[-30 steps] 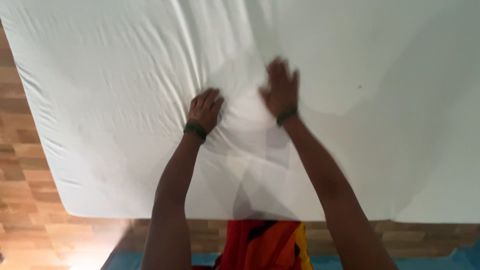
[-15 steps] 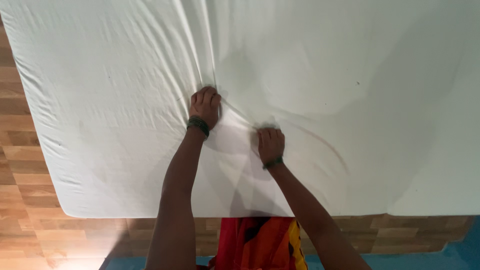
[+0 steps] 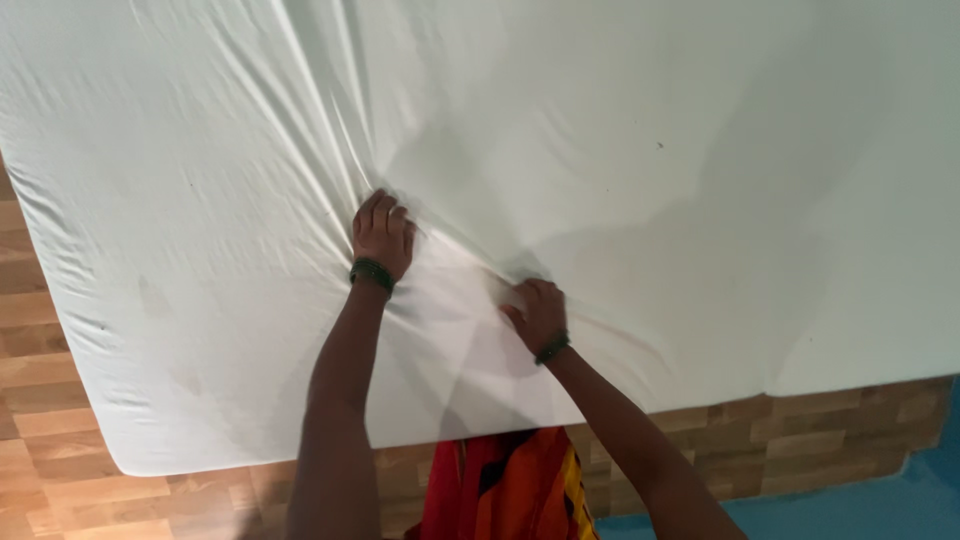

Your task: The person smooths a bedsheet across a mattress and tucks the edges underneath the mattress by hand.

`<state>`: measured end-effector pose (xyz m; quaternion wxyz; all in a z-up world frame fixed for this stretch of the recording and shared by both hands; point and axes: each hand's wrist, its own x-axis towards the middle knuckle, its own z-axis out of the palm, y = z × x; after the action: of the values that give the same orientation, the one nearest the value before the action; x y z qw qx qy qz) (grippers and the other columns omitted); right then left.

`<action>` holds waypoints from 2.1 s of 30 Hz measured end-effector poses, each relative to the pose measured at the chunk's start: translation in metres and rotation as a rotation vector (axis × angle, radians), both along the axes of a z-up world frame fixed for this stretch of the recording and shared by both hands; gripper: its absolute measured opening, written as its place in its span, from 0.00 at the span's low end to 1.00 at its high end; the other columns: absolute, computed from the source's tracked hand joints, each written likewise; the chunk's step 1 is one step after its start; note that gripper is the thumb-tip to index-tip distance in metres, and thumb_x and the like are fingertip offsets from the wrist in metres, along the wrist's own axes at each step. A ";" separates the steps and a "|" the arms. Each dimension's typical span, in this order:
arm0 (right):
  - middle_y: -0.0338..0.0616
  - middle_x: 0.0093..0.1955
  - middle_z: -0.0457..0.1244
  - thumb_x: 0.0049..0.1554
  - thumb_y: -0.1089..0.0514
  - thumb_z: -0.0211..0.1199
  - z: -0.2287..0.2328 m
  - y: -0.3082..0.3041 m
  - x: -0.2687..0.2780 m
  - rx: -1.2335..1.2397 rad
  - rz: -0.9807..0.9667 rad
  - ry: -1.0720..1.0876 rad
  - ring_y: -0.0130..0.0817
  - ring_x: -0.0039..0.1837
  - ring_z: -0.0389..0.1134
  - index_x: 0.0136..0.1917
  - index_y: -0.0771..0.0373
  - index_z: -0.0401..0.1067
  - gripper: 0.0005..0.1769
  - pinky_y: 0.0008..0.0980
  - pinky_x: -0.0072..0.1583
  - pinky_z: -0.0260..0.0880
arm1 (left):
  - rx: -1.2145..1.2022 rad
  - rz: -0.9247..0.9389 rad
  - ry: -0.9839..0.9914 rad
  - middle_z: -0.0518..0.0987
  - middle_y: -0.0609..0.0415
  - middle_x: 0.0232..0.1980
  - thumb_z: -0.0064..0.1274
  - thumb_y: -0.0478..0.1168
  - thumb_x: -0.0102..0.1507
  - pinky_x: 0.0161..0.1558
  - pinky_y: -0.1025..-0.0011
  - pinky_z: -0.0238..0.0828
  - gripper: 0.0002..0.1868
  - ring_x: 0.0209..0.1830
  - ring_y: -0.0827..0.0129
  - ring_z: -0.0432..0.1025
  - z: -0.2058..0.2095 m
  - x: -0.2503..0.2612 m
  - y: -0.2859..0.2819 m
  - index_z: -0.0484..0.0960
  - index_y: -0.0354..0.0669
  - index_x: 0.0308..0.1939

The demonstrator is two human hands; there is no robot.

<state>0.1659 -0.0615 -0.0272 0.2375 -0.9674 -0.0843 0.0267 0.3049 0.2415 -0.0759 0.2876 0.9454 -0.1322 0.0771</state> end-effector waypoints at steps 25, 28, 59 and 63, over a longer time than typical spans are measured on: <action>0.49 0.65 0.63 0.55 0.45 0.69 0.009 -0.059 -0.111 -0.112 -0.057 -0.036 0.49 0.66 0.60 0.65 0.57 0.69 0.28 0.50 0.65 0.53 | 0.174 -0.032 0.266 0.69 0.46 0.70 0.51 0.40 0.62 0.73 0.49 0.46 0.11 0.74 0.49 0.57 0.032 -0.216 -0.037 0.83 0.44 0.46; 0.49 0.62 0.63 0.54 0.45 0.70 0.001 -0.074 -0.148 -0.083 0.073 -0.045 0.49 0.64 0.61 0.66 0.59 0.71 0.30 0.51 0.65 0.55 | 0.286 -0.017 0.300 0.71 0.50 0.68 0.50 0.36 0.64 0.74 0.49 0.47 0.10 0.73 0.52 0.60 0.015 -0.234 -0.038 0.84 0.49 0.45; 0.47 0.50 0.66 0.57 0.64 0.56 0.025 -0.050 -0.211 -0.145 0.124 0.410 0.48 0.55 0.66 0.47 0.60 0.74 0.07 0.44 0.57 0.68 | 0.239 -0.007 0.413 0.75 0.56 0.61 0.47 0.34 0.62 0.65 0.55 0.61 0.15 0.68 0.55 0.64 0.005 -0.319 -0.001 0.80 0.47 0.52; 0.48 0.51 0.66 0.60 0.55 0.60 0.037 -0.019 -0.189 -0.102 0.037 0.458 0.49 0.56 0.66 0.49 0.62 0.75 0.09 0.45 0.58 0.67 | 0.327 -0.206 0.278 0.74 0.52 0.64 0.46 0.35 0.61 0.64 0.56 0.60 0.21 0.67 0.58 0.63 -0.010 -0.310 0.043 0.80 0.44 0.59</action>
<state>-0.0233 -0.0807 0.0094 0.2009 -0.9450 -0.0444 0.2542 -0.0048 0.2845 -0.0855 0.1525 0.9625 -0.1978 -0.1057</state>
